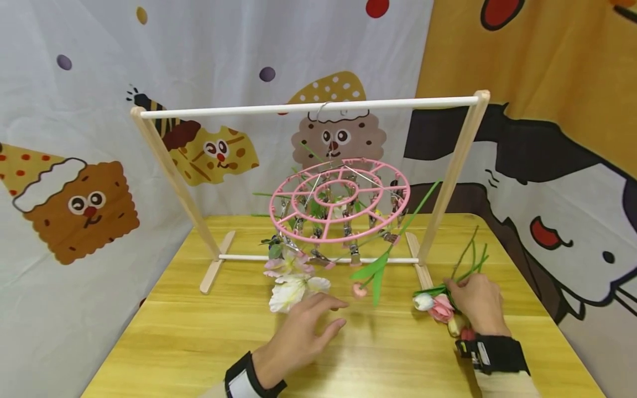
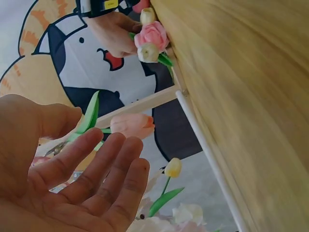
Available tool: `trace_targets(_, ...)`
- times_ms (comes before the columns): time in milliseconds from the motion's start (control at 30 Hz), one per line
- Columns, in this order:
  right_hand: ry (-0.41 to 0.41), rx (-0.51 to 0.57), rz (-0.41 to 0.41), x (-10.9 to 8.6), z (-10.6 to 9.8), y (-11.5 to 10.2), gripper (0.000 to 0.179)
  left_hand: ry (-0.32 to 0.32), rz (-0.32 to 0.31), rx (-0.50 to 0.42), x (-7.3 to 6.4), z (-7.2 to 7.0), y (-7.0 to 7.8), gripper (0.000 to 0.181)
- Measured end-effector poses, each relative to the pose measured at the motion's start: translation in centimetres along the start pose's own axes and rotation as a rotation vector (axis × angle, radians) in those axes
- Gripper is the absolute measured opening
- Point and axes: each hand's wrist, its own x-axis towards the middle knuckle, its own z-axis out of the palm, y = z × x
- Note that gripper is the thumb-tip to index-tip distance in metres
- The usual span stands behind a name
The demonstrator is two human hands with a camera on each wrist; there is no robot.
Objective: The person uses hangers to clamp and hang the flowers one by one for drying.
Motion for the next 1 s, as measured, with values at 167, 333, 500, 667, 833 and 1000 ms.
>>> trace_targets(167, -0.030, 0.014, 0.029, 0.2, -0.2, 0.0, 0.054, -0.037, 0.005, -0.003, 0.3, 0.9, -0.3, 0.029)
trace_targets(333, -0.064, 0.033, 0.041, 0.2, -0.3, -0.2, 0.053, -0.091, -0.002, -0.021, 0.4, 1.6, -0.8, 0.030)
trace_targets(500, -0.072, 0.037, 0.016, 0.1, -0.5, -0.2, 0.052, -0.130, -0.025, -0.041, 0.4, 1.8, -1.0, 0.030)
trace_targets(667, -0.064, 0.023, 0.010, 0.3, -0.5, -0.2, 0.051, -0.146, -0.039, -0.059, 0.5, 1.8, -1.1, 0.030)
trace_targets(833, -0.018, 0.010, -0.035, 0.8, -0.7, 0.0, 0.053, -0.147, -0.040, -0.046, 0.5, 1.8, -1.0, 0.029)
trace_targets(1000, -0.028, -0.041, -0.087, 1.9, -0.8, 0.3, 0.059, -0.169, -0.057, -0.039, 0.7, 1.9, -1.0, 0.030)
